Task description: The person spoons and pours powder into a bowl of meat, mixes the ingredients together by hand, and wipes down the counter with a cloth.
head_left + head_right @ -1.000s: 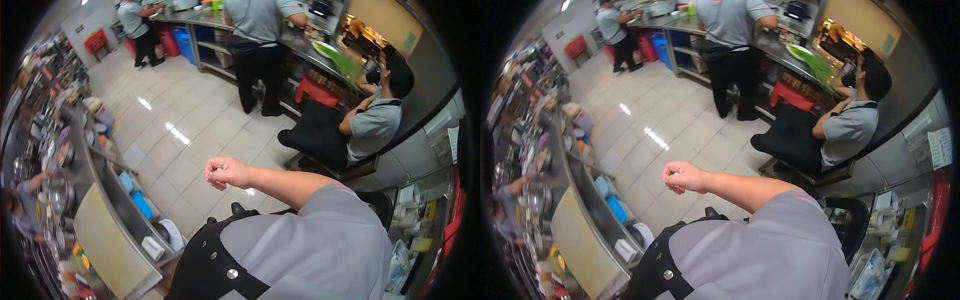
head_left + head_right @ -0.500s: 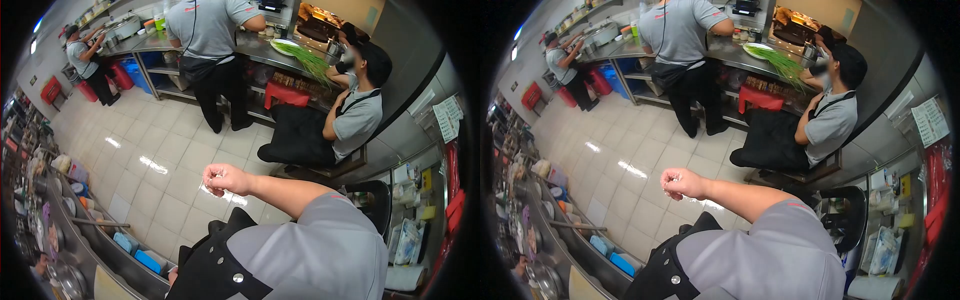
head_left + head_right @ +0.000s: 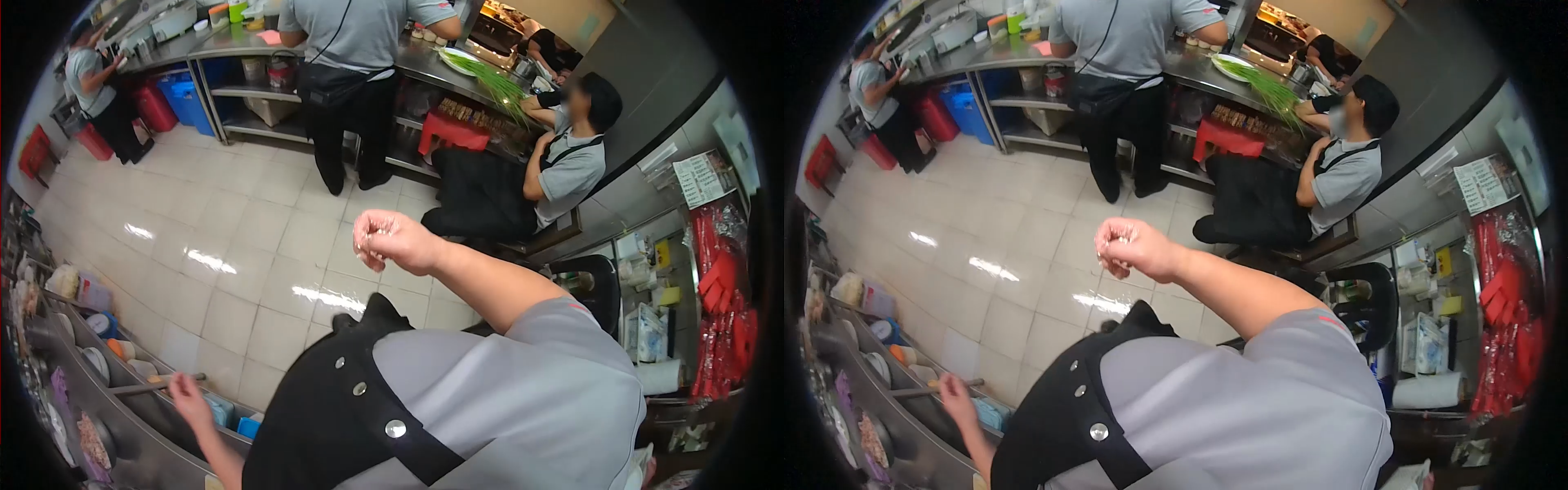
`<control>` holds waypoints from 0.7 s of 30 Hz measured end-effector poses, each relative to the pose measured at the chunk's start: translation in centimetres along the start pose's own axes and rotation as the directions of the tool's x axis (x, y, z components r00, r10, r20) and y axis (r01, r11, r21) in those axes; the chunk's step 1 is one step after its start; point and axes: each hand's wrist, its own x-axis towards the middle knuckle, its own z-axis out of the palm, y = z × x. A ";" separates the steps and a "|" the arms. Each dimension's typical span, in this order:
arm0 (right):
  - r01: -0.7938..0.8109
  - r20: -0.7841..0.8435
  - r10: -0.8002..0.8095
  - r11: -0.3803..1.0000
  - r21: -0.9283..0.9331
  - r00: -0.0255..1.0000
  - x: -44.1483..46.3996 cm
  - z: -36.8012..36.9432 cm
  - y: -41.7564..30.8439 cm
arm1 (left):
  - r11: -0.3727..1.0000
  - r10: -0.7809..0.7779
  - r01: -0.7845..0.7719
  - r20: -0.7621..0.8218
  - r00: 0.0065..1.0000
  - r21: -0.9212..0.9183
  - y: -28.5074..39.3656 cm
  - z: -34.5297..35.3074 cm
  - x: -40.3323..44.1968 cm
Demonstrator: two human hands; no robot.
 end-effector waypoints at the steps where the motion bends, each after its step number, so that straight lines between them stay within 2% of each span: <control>1: -0.006 -0.020 0.007 1.000 0.027 1.000 0.7 0.7 -0.1 | 0.999 0.035 -0.034 -0.048 0.998 0.022 -0.7 -1.8 2.1; 4: -0.050 -0.018 0.050 0.999 0.017 0.999 2.7 2.4 -0.4 | 0.989 0.070 -0.045 -0.175 0.982 0.144 1.1 -7.1 6.6; 8: -0.094 -0.031 0.094 0.995 0.018 0.995 6.2 3.6 0.7 | 0.992 0.071 -0.022 -0.397 0.915 0.127 -1.7 -12.8 9.9; 9: -0.117 -0.043 0.117 0.993 0.024 0.992 7.5 3.7 1.1 | 0.992 0.030 0.025 -0.418 0.908 0.127 -2.8 -14.3 10.3; 10: -0.137 -0.035 0.137 0.990 0.019 0.990 8.9 3.8 1.4 | 0.973 0.041 0.075 -0.479 0.877 0.220 -2.7 -15.2 10.5; 12: -0.175 -0.018 0.175 0.984 0.017 0.984 12.0 4.0 2.1 | 0.787 0.153 0.255 -0.578 0.802 0.562 -0.7 -15.7 10.1; 15: -0.184 0.052 0.182 0.983 0.028 0.982 17.9 3.9 3.5 | 0.543 0.211 0.392 -0.572 0.792 0.743 -2.4 -17.6 9.7; 16: -0.181 0.092 0.177 0.983 0.032 0.980 20.3 4.0 3.9 | 0.490 0.083 0.477 -0.584 0.808 0.729 -1.0 -17.1 9.6; 18: -0.196 0.088 0.193 0.980 0.030 0.977 25.0 4.2 3.8 | 0.394 -0.037 0.483 -0.512 0.858 0.782 -3.3 -18.7 8.9; 20: -0.209 0.106 0.203 0.977 0.049 0.973 30.0 5.0 4.2 | 0.178 -0.128 0.470 -0.453 0.882 0.865 -1.0 -17.1 7.9; 21: -0.221 0.201 0.205 0.973 0.065 0.958 32.2 5.3 3.4 | 0.193 -0.124 0.462 -0.445 0.887 0.866 0.9 -15.7 7.7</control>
